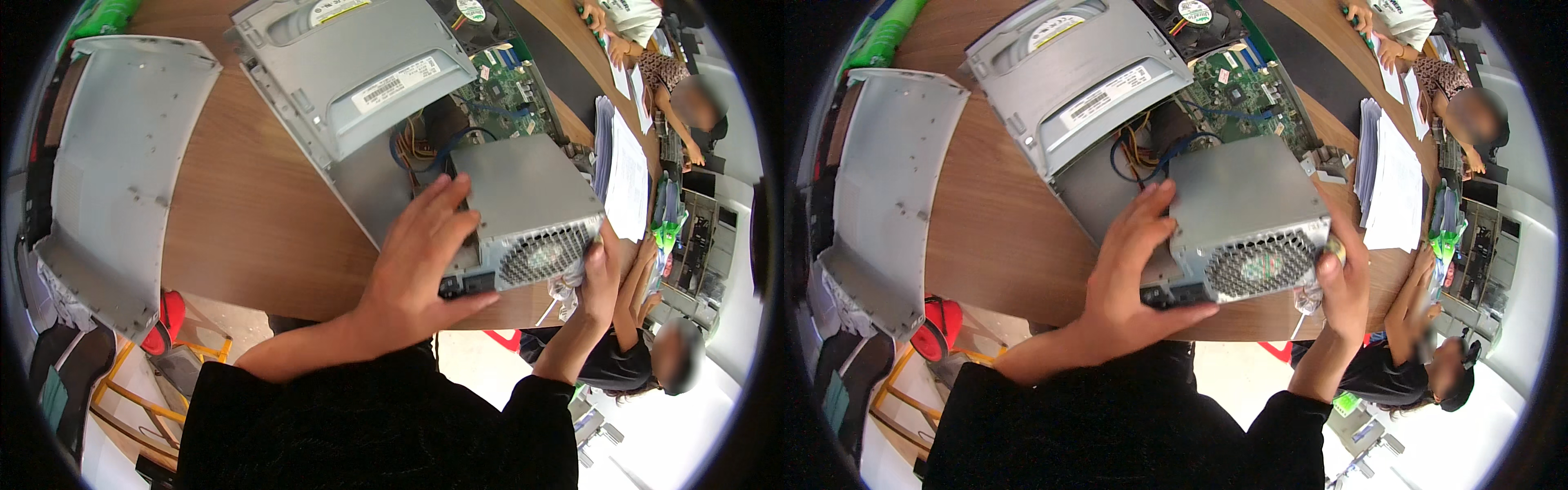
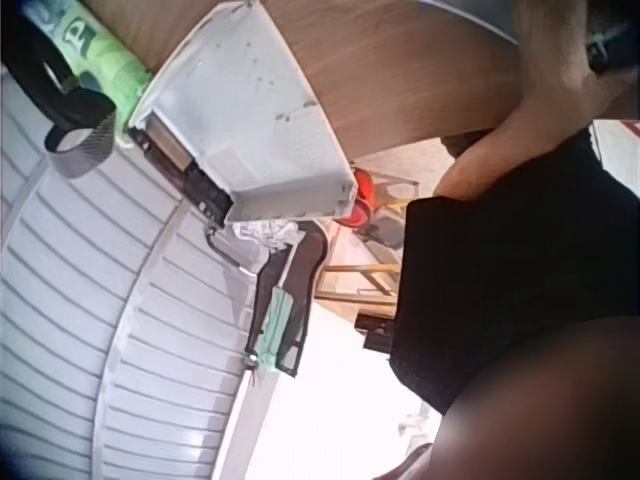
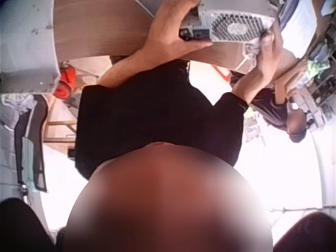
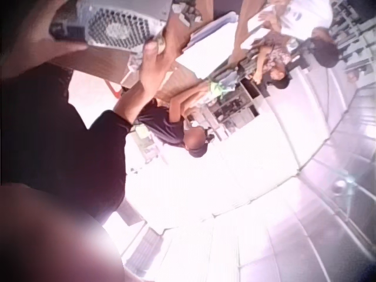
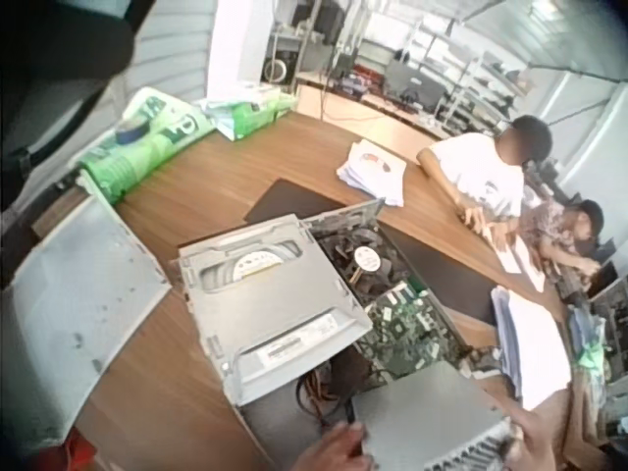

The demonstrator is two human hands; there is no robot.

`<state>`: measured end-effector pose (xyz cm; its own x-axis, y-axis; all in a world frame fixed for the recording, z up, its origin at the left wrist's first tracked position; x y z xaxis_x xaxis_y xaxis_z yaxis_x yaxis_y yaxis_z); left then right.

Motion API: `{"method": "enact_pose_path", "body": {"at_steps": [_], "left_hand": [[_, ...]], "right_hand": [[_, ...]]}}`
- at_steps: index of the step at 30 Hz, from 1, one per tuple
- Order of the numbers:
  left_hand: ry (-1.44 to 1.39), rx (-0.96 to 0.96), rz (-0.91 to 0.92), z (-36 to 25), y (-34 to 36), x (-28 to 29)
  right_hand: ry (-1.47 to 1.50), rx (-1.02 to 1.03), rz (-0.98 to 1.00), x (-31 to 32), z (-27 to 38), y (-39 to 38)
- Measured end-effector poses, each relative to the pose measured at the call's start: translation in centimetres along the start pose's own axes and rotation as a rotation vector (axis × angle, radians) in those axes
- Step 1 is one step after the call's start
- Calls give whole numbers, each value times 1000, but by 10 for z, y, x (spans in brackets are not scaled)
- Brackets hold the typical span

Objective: The person uses a screwdriver to remove and replace a power supply unit inside a desktop computer case on a wooden table.

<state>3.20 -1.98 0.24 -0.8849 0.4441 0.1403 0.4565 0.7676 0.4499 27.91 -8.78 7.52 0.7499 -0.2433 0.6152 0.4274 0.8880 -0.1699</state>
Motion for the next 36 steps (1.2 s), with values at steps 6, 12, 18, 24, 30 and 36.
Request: {"method": "enact_pose_path", "body": {"at_steps": [6,12,18,24,30,36], "left_hand": [[-444,123,-120,17,-12,19],[-370,161,-172,9,-19,25],[352,45,-144,-28,-8,31],[515,55,-240,-39,50,32],[384,151,-108,-22,115,79],[242,92,213,-55,159,94]], "right_hand": [[63,-20,146,-17,62,15],[2,259,169,-35,99,21],[122,168,163,-49,111,20],[120,369,161,-52,110,16],[312,277,156,-31,101,10],[551,-14,302,-5,52,-5]]}}
Point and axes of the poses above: each hand's wrist, its own y-axis towards the middle knuckle, its own x-axis out of the back of the hand, z = x × y, the point moved 2 cm from there along y, towards the middle knuckle, and after that the axes turned 6 degrees about -x, right-handed, at the moved point
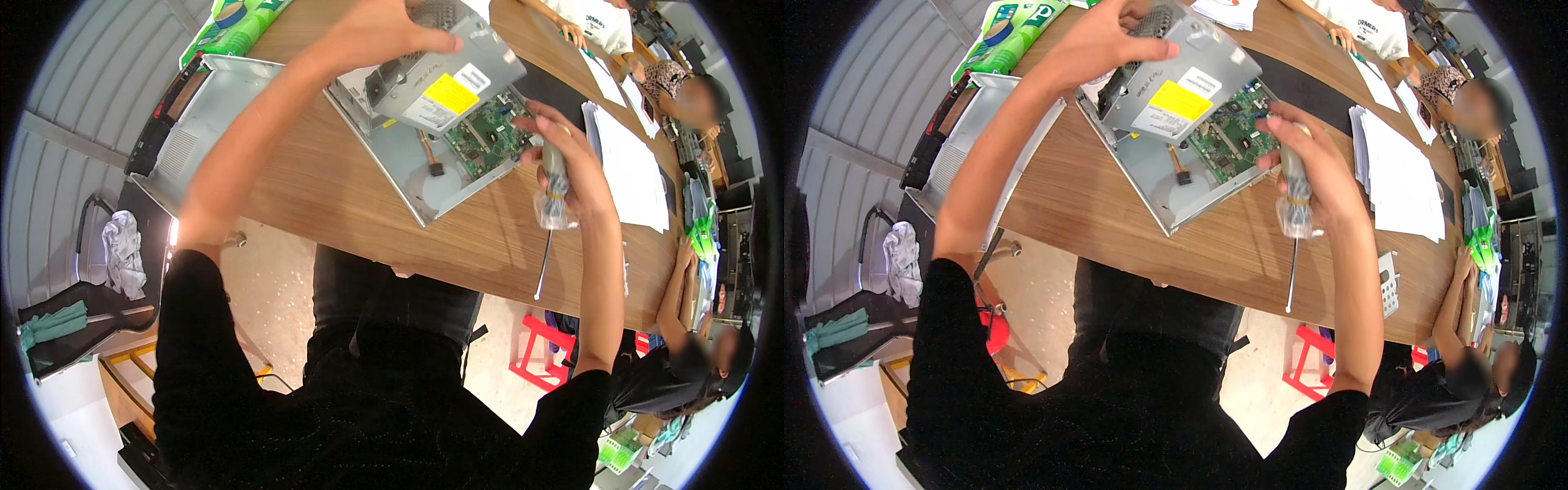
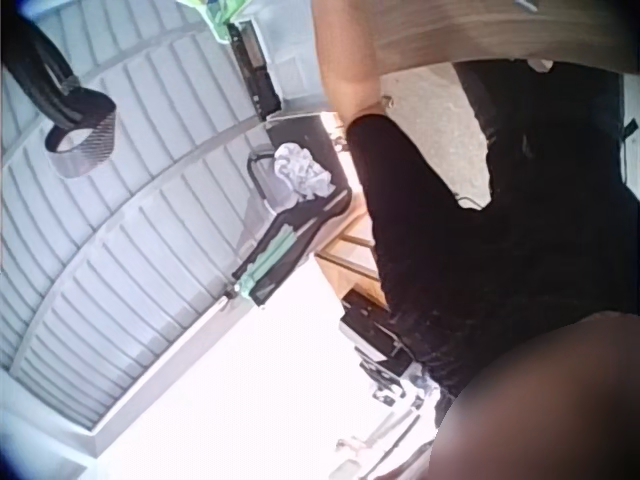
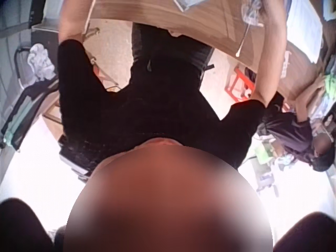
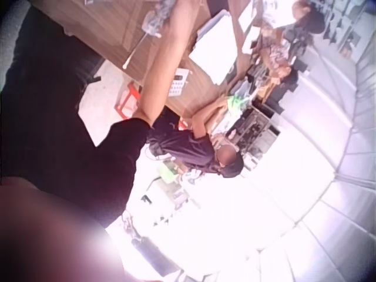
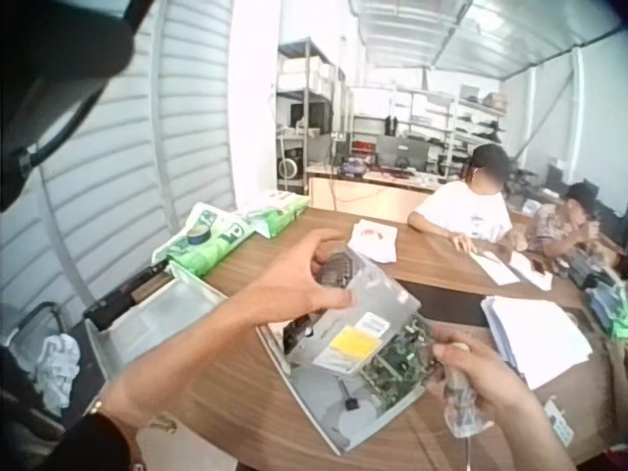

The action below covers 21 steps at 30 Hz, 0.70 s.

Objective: The person uses a screwdriver to remove and replace a power supply unit inside a desktop computer case on a wooden table.

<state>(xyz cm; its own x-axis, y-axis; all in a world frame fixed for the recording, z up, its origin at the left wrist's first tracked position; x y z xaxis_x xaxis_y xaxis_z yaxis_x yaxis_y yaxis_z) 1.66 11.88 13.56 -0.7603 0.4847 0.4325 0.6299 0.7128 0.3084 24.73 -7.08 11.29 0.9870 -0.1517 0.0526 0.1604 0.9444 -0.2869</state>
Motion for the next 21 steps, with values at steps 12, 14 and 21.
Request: {"method": "enact_pose_path", "body": {"at_steps": [12,14,21], "left_hand": [[611,-485,546,-14,-111,14],[715,-589,496,-23,-123,24],[836,-469,362,-11,-169,45]], "right_hand": [[-416,250,147,-69,-24,-32],[-593,494,53,-90,-25,-41],[-554,586,173,-123,-27,-49]]}}
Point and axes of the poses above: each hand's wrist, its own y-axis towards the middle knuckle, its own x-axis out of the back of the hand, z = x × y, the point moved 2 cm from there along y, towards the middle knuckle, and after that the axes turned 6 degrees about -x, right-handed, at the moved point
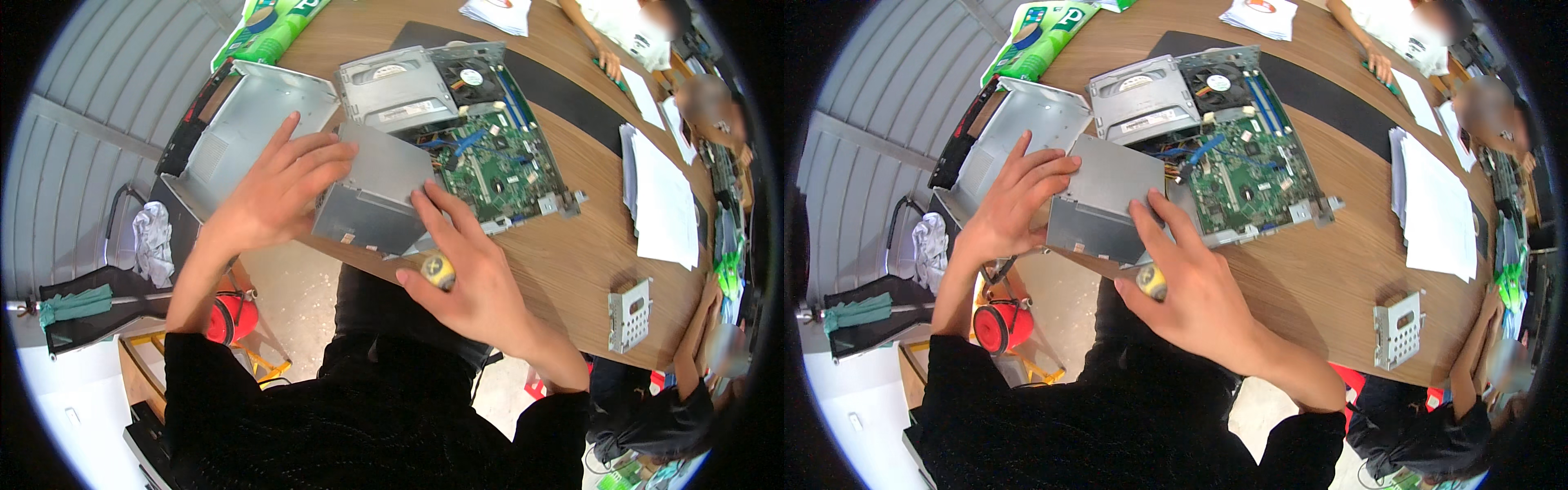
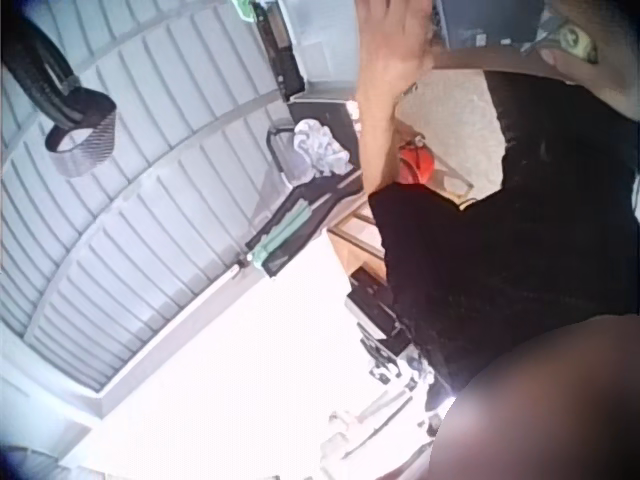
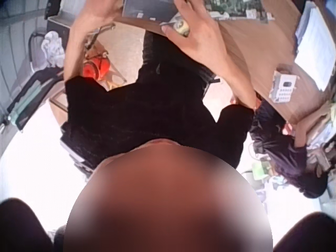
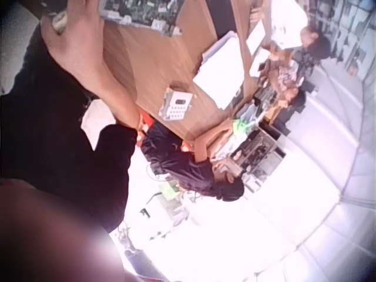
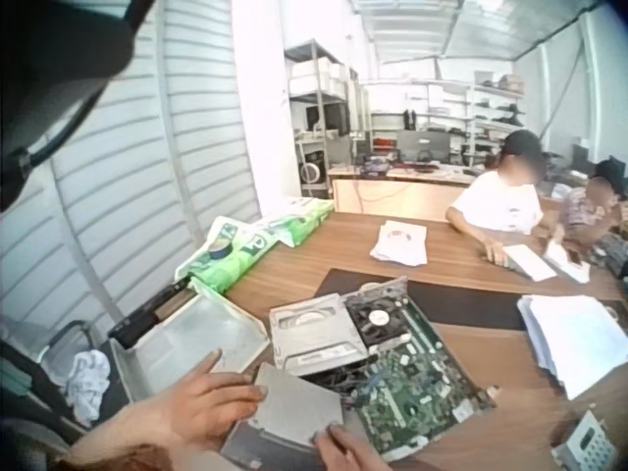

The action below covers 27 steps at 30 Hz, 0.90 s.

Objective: The person uses a screwdriver to remove and replace a power supply unit inside a desktop computer case on a wooden table.

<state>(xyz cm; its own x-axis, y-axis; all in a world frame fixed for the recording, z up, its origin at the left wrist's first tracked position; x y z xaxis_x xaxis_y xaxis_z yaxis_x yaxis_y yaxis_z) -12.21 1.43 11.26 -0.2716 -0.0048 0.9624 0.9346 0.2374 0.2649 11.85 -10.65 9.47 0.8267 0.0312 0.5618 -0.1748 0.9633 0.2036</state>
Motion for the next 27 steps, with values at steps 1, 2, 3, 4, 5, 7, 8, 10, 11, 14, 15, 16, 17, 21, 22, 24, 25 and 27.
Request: {"method": "enact_pose_path", "body": {"at_steps": [1,2,3,4,5,7,8,10,11,14,15,16,17,21,22,24,25,27], "left_hand": [[37,39,-19,-1,-5,-2],[77,80,-41,-3,-9,-4],[89,108,-36,-6,-16,-7],[76,145,-48,-7,-23,-11],[58,182,-64,-12,-29,-15],[63,228,-151,-22,-33,-31],[50,239,-262,-26,-41,-45],[31,255,-378,-33,-44,-57],[55,284,-409,-40,-44,-62],[43,302,-456,-36,-42,-70],[11,276,-469,-35,-41,-71],[28,274,-432,-36,-40,-70],[14,284,-451,-35,-39,-71],[-85,261,-528,-39,-40,-73],[-148,259,-518,-39,-40,-71],[-214,236,-481,-41,-43,-75],[-216,249,-490,-38,-44,-75],[-336,184,-476,-34,-44,-68]], "right_hand": [[11,7,10,0,-1,0],[14,12,45,3,0,0],[21,26,90,4,-1,2],[30,40,122,7,-3,5],[37,54,146,10,-2,6],[313,-188,229,18,-6,11],[306,-218,217,24,-6,13],[291,-272,232,34,-5,20],[272,-329,235,39,-7,24],[167,-338,312,50,-10,42],[119,-347,338,52,-7,50],[73,-375,319,56,4,64],[51,-384,329,58,11,77],[-157,-184,404,59,15,163],[-282,-47,544,52,15,191],[-556,119,481,20,13,232],[-759,335,436,1,6,251],[-722,637,310,-43,-9,280]]}}
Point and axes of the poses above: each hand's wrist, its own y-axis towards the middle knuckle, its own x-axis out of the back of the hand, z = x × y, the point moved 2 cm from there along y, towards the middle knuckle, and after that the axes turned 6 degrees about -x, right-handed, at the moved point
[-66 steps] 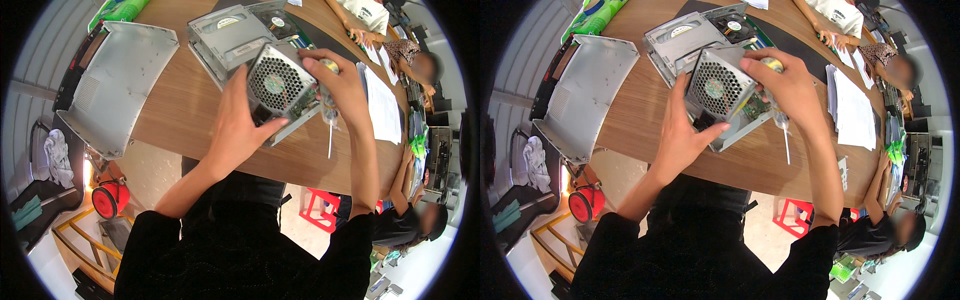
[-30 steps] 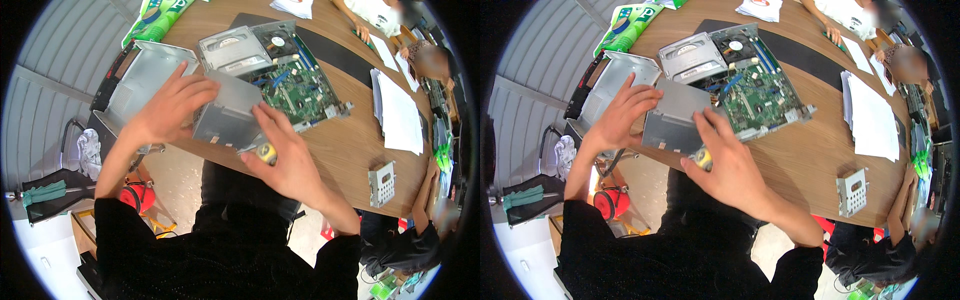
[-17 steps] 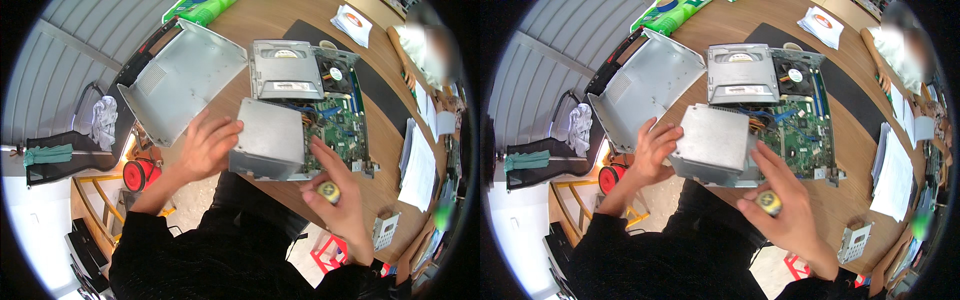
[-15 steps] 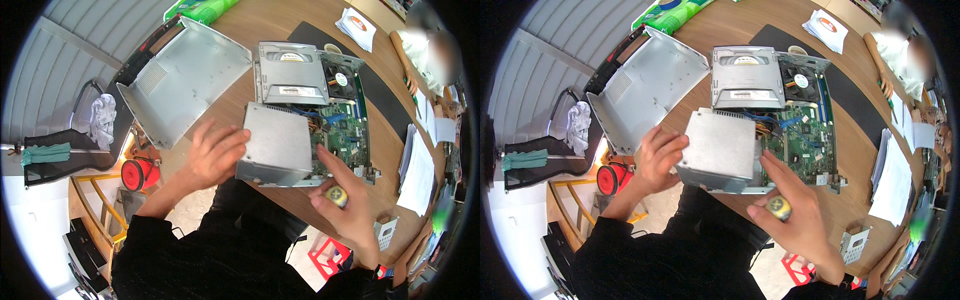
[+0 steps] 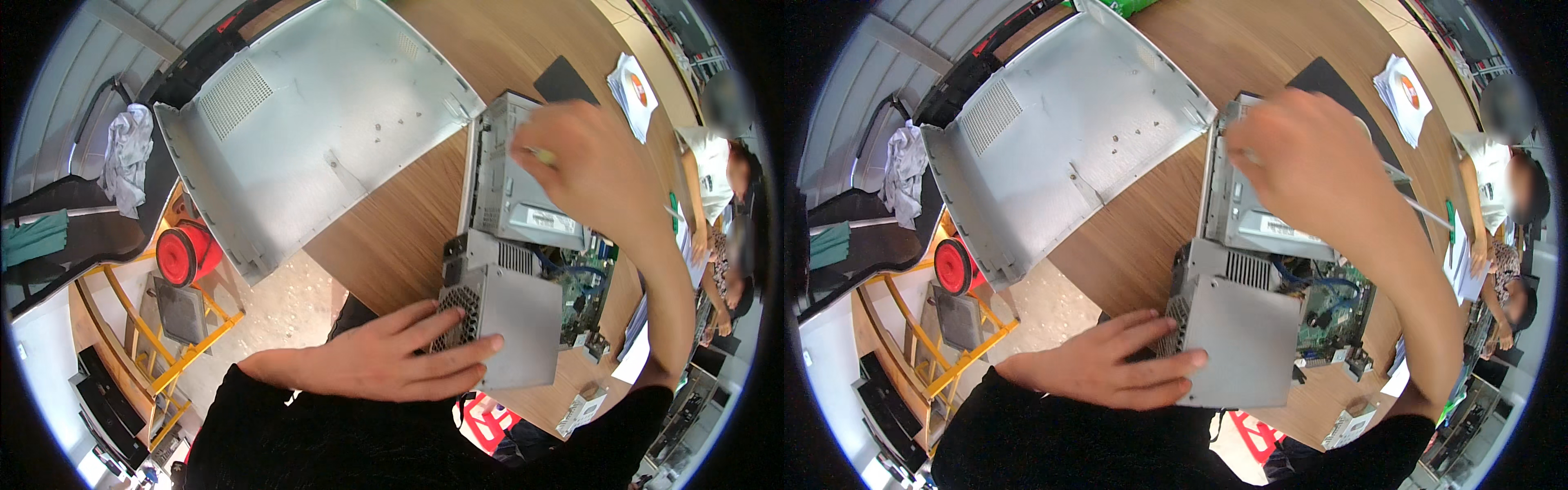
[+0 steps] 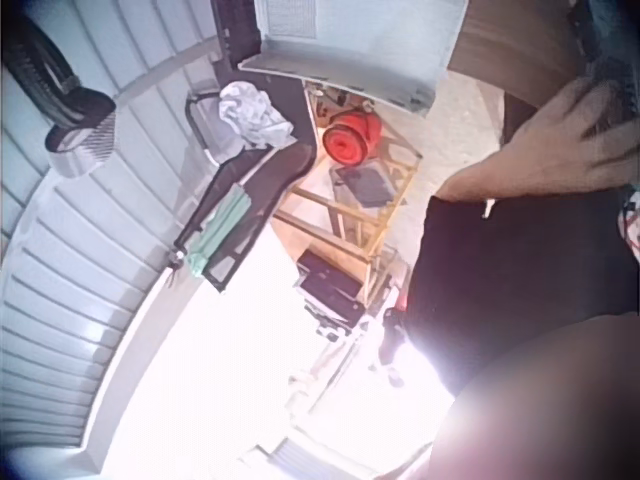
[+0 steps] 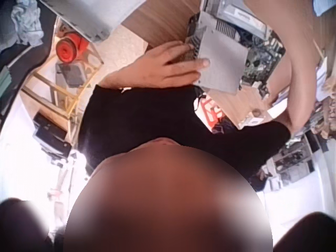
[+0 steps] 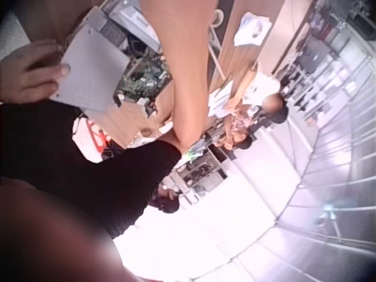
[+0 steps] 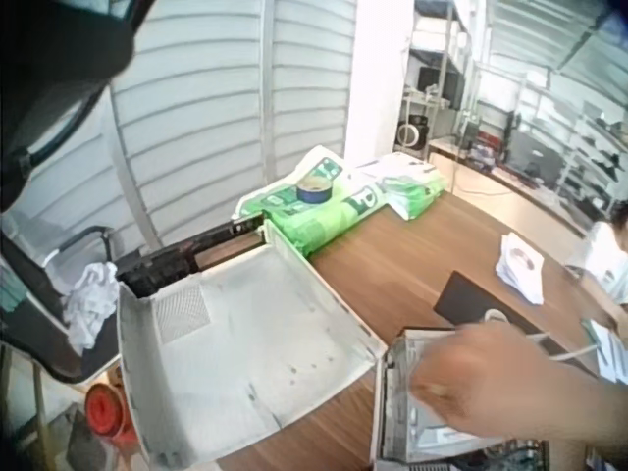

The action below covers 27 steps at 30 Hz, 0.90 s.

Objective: The person uses a screwdriver to remove and replace a power supply unit inside a desktop computer case on a wooden table.

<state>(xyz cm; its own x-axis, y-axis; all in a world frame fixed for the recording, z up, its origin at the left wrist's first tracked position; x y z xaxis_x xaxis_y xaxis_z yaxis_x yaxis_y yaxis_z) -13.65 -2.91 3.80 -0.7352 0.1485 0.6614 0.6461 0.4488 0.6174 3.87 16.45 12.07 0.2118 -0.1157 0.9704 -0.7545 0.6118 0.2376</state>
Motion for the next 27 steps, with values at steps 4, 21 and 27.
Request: {"method": "enact_pose_path", "body": {"at_steps": [4,21,27], "left_hand": [[-41,52,18,-1,-1,6],[-126,140,-337,-1,-1,-14],[-139,142,-363,-2,-4,-17]], "right_hand": [[-17,79,300,-59,16,66],[127,72,402,-119,51,109],[71,-14,361,-116,42,116]]}}
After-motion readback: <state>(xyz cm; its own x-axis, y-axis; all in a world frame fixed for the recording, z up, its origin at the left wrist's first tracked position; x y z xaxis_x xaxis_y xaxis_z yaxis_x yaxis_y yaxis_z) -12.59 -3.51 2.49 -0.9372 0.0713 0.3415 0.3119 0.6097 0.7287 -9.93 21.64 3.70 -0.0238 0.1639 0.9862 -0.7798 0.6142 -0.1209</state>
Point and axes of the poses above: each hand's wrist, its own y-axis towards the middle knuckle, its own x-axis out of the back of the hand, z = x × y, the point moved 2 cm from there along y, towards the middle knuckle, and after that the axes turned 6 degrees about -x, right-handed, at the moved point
